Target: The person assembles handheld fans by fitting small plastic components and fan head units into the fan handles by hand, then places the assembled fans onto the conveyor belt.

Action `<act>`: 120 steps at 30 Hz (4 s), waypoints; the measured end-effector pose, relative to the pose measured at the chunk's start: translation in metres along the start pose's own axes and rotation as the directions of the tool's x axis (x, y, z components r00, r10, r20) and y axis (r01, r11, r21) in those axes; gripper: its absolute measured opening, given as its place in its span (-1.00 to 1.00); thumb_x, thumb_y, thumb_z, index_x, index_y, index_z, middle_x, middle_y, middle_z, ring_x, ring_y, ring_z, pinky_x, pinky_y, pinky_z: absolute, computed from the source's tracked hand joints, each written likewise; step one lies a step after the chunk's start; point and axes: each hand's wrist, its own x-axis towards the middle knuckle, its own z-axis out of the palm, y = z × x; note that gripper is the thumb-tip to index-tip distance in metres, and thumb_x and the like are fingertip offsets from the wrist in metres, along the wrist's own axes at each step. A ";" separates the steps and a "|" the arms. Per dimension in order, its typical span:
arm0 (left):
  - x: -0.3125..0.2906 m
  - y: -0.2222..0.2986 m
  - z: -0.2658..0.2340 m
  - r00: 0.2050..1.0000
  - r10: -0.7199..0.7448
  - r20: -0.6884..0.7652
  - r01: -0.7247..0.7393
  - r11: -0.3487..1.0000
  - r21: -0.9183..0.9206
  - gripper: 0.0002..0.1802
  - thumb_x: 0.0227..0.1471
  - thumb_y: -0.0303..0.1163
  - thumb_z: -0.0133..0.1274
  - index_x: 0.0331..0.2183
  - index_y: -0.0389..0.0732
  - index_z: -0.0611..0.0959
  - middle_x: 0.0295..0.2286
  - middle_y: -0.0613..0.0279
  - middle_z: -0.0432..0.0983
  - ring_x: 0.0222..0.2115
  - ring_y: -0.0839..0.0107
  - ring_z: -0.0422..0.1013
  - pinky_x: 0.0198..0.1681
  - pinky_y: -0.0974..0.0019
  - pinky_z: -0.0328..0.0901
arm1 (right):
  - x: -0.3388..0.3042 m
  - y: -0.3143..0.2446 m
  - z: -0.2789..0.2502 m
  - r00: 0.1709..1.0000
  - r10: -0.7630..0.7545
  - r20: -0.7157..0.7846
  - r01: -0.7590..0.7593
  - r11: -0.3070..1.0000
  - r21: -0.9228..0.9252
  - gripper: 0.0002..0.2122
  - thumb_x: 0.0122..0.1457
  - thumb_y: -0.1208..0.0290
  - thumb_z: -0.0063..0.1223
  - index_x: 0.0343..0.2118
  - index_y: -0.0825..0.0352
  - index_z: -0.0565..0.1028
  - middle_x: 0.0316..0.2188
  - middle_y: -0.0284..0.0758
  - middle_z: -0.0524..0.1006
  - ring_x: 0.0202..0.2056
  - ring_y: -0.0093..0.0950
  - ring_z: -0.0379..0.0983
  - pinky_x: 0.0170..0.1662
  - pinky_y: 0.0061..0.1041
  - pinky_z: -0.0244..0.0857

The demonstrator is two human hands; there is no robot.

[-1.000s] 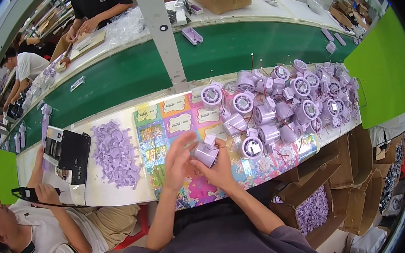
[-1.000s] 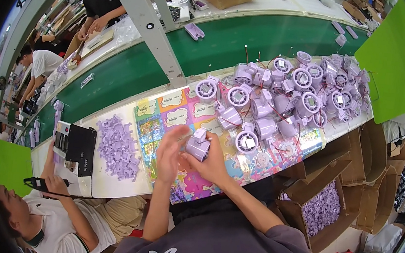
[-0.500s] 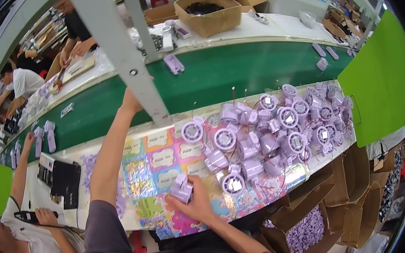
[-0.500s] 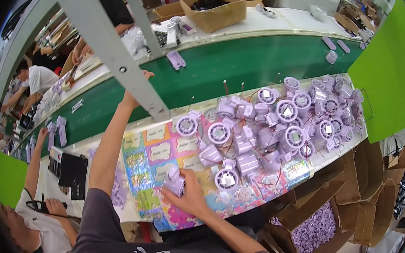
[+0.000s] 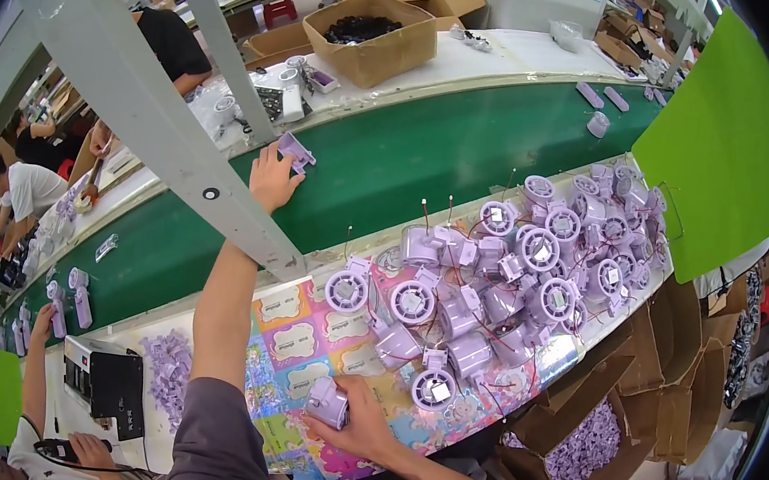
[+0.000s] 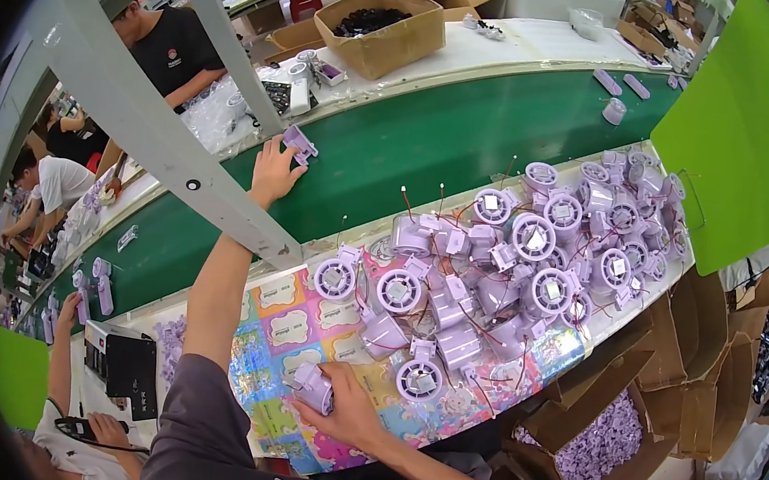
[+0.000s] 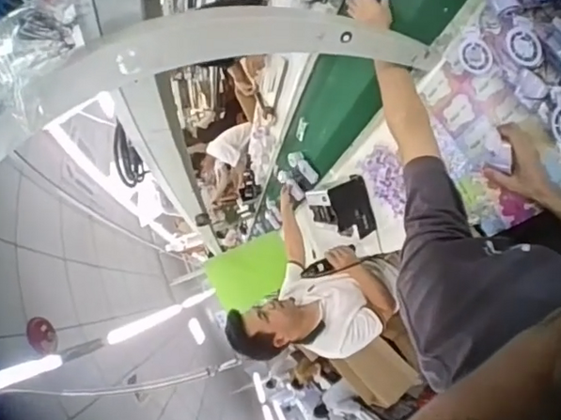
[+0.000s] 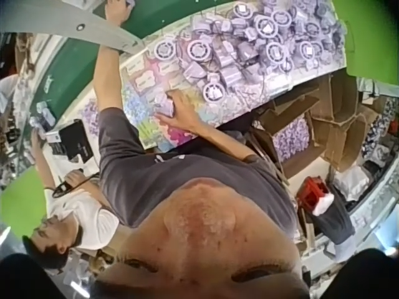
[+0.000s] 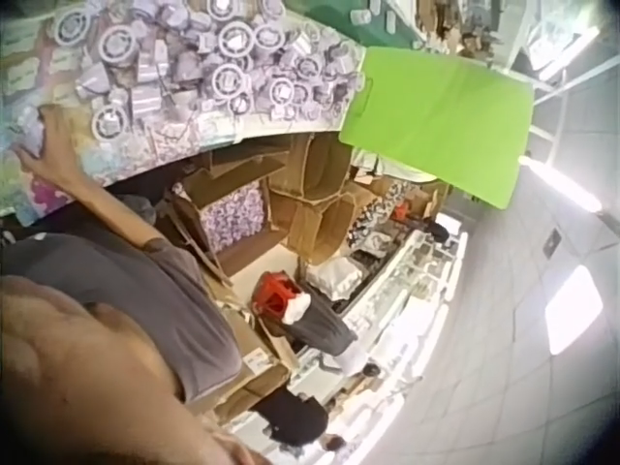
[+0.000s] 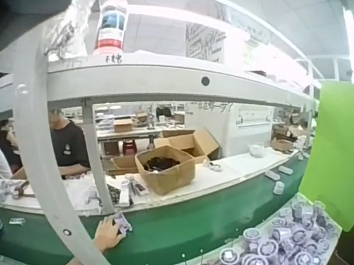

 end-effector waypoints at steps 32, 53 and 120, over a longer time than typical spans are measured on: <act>-0.353 0.066 -0.159 0.949 0.160 0.272 -0.014 0.883 -0.470 -0.54 -0.32 -0.13 0.46 -0.58 -0.23 0.55 -0.46 0.11 0.53 -0.35 0.06 0.47 -0.26 0.11 0.35 | -0.012 -0.009 0.002 0.998 -0.039 0.057 0.045 0.994 -0.104 -0.03 -0.05 0.25 0.40 0.36 0.42 0.01 0.00 0.05 0.40 0.02 -0.08 0.42 0.06 -0.19 0.34; -0.378 0.088 -0.181 0.925 0.151 0.348 0.151 0.695 -0.703 -0.33 -0.29 -0.43 0.31 -0.01 -0.24 0.60 -0.17 0.00 0.50 -0.10 0.05 0.42 0.01 0.15 0.33 | 0.013 -0.050 -0.065 0.802 -0.225 0.554 0.526 0.706 -0.474 -0.25 -0.25 0.43 0.42 0.13 0.19 0.37 -0.10 -0.29 0.49 -0.06 -0.28 0.45 -0.08 -0.24 0.37; -0.381 0.100 -0.169 0.882 0.218 0.417 0.400 0.120 -0.909 -0.49 0.01 -0.46 0.30 0.02 -0.39 0.61 -0.18 0.10 0.65 -0.18 0.46 0.49 -0.02 0.34 0.35 | 0.012 -0.074 -0.078 0.844 -0.234 0.483 0.410 0.862 -0.298 -0.22 -0.21 0.70 0.21 0.22 0.10 0.40 0.01 -0.29 0.49 -0.11 -0.17 0.37 -0.04 -0.26 0.35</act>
